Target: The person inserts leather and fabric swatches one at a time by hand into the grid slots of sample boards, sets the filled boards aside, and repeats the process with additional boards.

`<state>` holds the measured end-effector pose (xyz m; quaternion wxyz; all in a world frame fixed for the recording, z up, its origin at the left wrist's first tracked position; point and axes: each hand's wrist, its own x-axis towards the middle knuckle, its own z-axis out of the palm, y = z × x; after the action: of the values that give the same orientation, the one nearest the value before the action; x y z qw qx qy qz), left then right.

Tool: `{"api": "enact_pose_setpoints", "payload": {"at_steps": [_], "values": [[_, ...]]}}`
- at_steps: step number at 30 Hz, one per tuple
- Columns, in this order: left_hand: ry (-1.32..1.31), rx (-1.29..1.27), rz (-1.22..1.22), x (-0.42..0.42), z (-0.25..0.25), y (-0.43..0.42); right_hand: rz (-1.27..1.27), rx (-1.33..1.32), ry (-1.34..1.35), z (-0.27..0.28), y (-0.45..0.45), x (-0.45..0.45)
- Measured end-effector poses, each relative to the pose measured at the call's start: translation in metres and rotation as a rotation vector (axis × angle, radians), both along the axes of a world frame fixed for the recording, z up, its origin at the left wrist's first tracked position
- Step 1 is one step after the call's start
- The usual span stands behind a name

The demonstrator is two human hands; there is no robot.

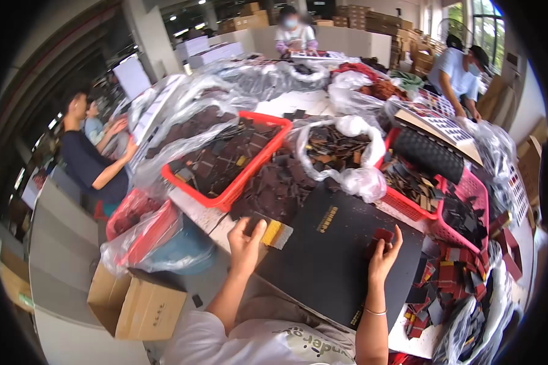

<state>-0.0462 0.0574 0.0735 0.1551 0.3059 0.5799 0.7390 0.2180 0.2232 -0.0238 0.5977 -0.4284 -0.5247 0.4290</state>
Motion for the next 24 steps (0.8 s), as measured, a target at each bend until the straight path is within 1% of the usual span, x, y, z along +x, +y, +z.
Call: {"api": "enact_pose_setpoints", "payload": {"at_steps": [1, 3, 4, 5, 6, 7, 8, 10, 11, 13, 14, 17, 18, 21, 22, 24], "values": [[-0.011, 0.034, 0.085, -0.011, 0.014, -0.014, -0.042, 0.099, -0.018, 0.009, -0.004, -0.008], [0.125, 0.007, 0.297, -0.055, 0.017, -0.043, 0.097, 0.005, -0.084, -0.018, 0.005, 0.0], [0.097, 0.055, 0.366, -0.074, 0.018, -0.054, 0.094, -0.029, -0.051, -0.007, -0.002, -0.006], [0.069, 0.103, 0.427, -0.089, 0.022, -0.065, 0.127, -0.039, -0.028, -0.008, -0.003, -0.006], [0.012, 0.141, 0.461, -0.101, 0.028, -0.075, 0.119, -0.018, -0.072, -0.005, -0.006, -0.007], [-0.05, 0.12, 0.495, -0.126, 0.017, -0.089, 0.106, 0.006, -0.113, 0.0, -0.008, -0.008], [-0.106, 0.126, 0.508, -0.141, 0.014, -0.099, 0.106, -0.014, -0.136, 0.003, -0.011, -0.008], [-0.239, 0.134, 0.503, -0.171, 0.002, -0.116, 0.088, 0.035, -0.179, -0.008, -0.007, -0.005], [-0.33, 0.14, 0.505, -0.185, 0.0, -0.122, 0.079, 0.062, -0.203, -0.011, -0.005, -0.005], [-0.516, 0.152, 0.503, -0.215, 0.001, -0.126, 0.089, 0.022, -0.207, -0.006, -0.009, -0.006], [-0.486, 0.156, 0.47, -0.233, -0.001, -0.128, 0.086, 0.023, -0.227, -0.01, -0.008, -0.004], [-0.617, 0.139, 0.488, -0.309, -0.018, -0.131, 0.082, 0.043, -0.243, -0.016, -0.007, -0.001], [-0.646, 0.189, 0.352, -0.338, -0.028, -0.131, 0.081, 0.052, -0.238, -0.017, -0.006, -0.001], [-0.773, 0.206, 0.572, -0.401, -0.035, -0.115, 0.081, 0.055, -0.21, -0.027, -0.001, 0.001], [-0.816, 0.189, 0.502, -0.441, -0.051, -0.117, 0.08, 0.057, -0.183, -0.027, -0.001, 0.002], [-0.725, 0.244, 0.503, -0.442, -0.037, -0.109, 0.09, -0.033, -0.123, -0.014, -0.008, 0.003]]}}
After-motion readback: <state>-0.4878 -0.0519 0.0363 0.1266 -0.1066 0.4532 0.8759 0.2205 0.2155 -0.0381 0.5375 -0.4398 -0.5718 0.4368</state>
